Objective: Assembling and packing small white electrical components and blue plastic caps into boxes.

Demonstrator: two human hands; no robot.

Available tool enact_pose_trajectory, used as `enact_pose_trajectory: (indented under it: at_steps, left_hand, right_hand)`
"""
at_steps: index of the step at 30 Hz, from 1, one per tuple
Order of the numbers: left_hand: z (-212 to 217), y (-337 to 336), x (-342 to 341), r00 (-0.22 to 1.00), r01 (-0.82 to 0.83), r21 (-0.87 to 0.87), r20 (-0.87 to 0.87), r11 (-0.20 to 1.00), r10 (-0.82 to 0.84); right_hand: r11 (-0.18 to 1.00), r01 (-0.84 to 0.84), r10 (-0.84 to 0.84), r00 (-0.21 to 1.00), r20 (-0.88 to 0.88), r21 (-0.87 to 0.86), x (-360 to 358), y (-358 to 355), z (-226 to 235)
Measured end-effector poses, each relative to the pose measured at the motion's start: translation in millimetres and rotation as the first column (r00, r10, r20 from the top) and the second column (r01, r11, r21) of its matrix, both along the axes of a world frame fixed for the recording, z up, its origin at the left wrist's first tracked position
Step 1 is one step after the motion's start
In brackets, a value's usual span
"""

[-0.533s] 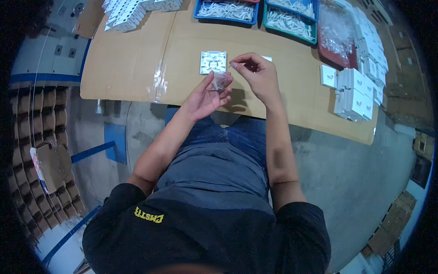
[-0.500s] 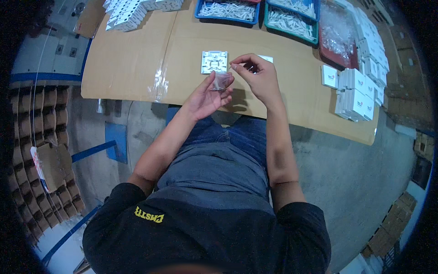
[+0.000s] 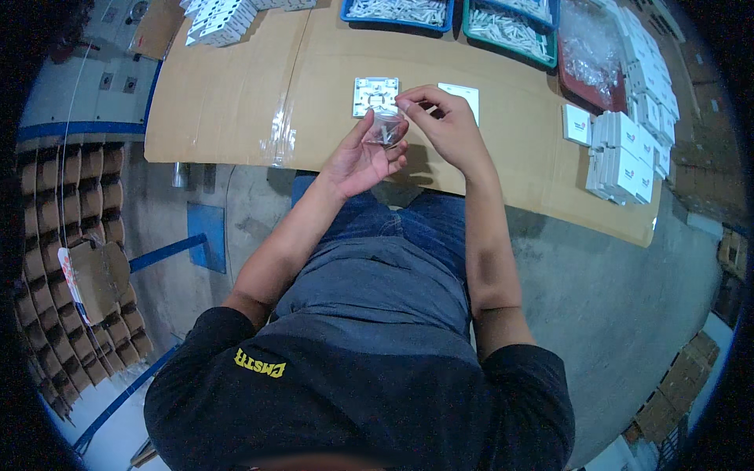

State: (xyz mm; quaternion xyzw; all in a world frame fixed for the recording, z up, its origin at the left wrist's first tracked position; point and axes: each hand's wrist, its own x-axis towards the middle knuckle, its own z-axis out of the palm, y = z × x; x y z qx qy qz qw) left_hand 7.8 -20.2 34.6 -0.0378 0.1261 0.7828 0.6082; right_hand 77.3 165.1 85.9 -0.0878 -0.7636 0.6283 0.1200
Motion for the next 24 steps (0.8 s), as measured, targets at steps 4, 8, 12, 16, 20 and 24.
enact_pose_trajectory:
  at_steps: [4,8,12,16,20,24]
  left_hand:
    - [-4,0,-4,1.000,0.012,0.017,0.023,1.000,-0.012]
    - [-8,5,-6,0.999,0.023,0.049,0.030,0.999,-0.025]
    - [-21,-1,-4,0.996,0.031,0.036,0.078,0.999,-0.034]
    - [-28,-3,-2,0.993,0.049,0.068,0.102,0.997,-0.055]
    - [-24,-4,-2,0.993,0.055,0.017,0.106,0.998,-0.056]
    - [-28,-1,-4,0.993,0.053,0.025,0.105,0.998,-0.056]
  right_hand:
    - [1.000,0.002,-0.002,0.998,0.055,-0.007,-2,2,-2]
    - [0.999,0.036,-0.036,0.999,0.037,0.020,-2,12,-9]
    - [0.994,0.102,-0.105,0.991,0.079,0.043,-9,29,-19]
    - [0.959,0.207,-0.225,0.971,0.080,0.191,-23,76,-41]
    - [0.876,0.428,-0.436,0.900,-0.015,0.223,-40,141,-56]
    - [0.686,0.550,-0.581,0.808,-0.097,0.475,-58,228,-68]
